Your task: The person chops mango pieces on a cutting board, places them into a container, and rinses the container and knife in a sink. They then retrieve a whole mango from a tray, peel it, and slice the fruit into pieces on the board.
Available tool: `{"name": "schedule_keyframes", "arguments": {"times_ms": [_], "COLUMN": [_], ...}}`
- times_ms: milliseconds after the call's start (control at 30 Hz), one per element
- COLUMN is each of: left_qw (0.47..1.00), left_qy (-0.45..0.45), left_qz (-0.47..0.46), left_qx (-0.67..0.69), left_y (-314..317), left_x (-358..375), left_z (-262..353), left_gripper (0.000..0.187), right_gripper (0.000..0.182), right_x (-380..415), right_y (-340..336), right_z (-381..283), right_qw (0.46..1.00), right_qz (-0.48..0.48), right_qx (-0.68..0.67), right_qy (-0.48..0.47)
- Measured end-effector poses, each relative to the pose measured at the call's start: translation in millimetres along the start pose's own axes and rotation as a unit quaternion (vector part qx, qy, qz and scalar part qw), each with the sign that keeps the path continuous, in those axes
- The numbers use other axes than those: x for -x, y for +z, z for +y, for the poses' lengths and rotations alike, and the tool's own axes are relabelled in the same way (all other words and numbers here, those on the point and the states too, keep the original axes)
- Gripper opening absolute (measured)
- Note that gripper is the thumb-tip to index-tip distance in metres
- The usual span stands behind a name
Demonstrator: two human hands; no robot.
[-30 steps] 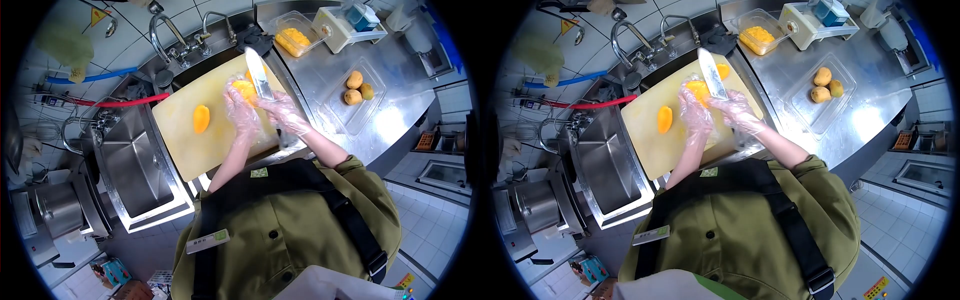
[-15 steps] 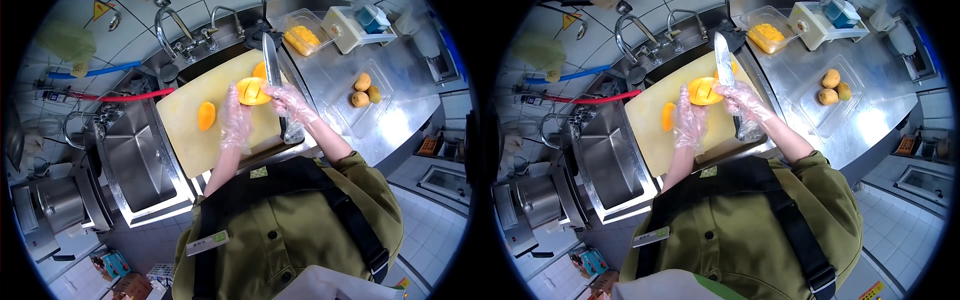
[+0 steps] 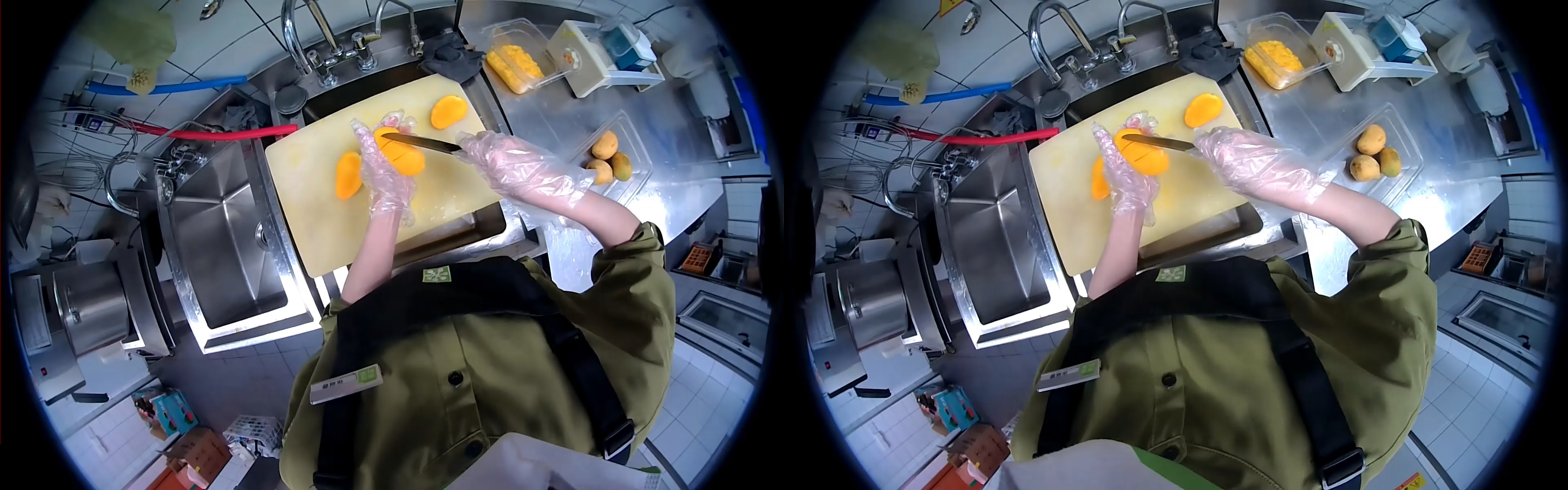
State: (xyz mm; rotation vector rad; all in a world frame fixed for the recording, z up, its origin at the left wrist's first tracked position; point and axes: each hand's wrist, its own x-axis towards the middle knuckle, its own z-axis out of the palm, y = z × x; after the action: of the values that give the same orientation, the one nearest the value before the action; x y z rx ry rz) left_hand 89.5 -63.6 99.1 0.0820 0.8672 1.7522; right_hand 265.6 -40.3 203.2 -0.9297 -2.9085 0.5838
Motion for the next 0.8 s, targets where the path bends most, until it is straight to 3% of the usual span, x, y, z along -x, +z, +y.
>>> {"name": "schedule_keyframes", "arguments": {"times_ms": [167,267,333,433,467,500,567,600,667,700,767,800], "left_qw": [0.996,0.983,0.987,0.992,0.993,0.994,0.992,0.991,0.988,0.994,0.963,0.955], "left_qy": [0.062,0.097,0.098,0.068,0.055,0.049,0.033,0.034,0.032,0.071,0.147,0.115], "left_qz": [-0.035,-0.129,-0.107,-0.103,-0.106,-0.092,-0.065,-0.075,-0.094,-0.085,-0.061,-0.053], "left_qx": [-0.062,-0.083,-0.071,-0.014,0.012,0.042,0.102,0.106,0.115,0.004,-0.218,-0.27], "left_y": [-10.4,-12.5,-14.1,-15.0,-14.7,-12.2,-5.1,-3.8,-3.5,-5.8,-13.8,-14.9], "left_x": [-7.6,-9.0,-10.6,-14.8,-16.2,-15.2,-7.3,-4.2,3.4,5.3,11.2,14.1], "left_z": [0.5,0.4,-0.5,1.7,3.1,5.3,4.2,-2.2,-23.2,-29.3,-37.5,-33.1], "left_gripper": [0.061,0.06,0.059,0.056,0.055,0.053,0.05,0.048,0.045,0.044,0.042,0.042], "right_gripper": [0.02,0.02,0.02,0.02,0.023,0.026,0.032,0.034,0.03,0.024,0.023,0.022], "right_x": [-5.8,1.4,8.6,16.8,24.4,24.6,27.5,22.1,0.8,-9.7,-11.5,-14.1], "right_y": [4.2,21.8,37.5,38.5,44.9,38.2,20.5,36.8,81.9,87.2,88.1,86.3], "right_z": [-0.9,6.6,15.0,12.7,25.9,20.2,2.2,3.7,8.1,7.9,4.9,5.4], "right_qw": [0.995,0.994,0.993,1.0,0.998,0.993,0.953,0.932,0.761,0.729,0.663,0.665], "right_qz": [0.037,0.045,0.063,0.002,0.057,0.053,0.045,0.085,0.189,0.153,0.189,0.192], "right_qx": [-0.028,-0.042,-0.042,0.01,-0.019,-0.085,-0.215,-0.27,-0.583,-0.626,-0.677,-0.673], "right_qy": [-0.086,-0.09,-0.088,0.017,-0.017,0.058,0.207,0.225,0.211,0.234,0.257,0.263]}}
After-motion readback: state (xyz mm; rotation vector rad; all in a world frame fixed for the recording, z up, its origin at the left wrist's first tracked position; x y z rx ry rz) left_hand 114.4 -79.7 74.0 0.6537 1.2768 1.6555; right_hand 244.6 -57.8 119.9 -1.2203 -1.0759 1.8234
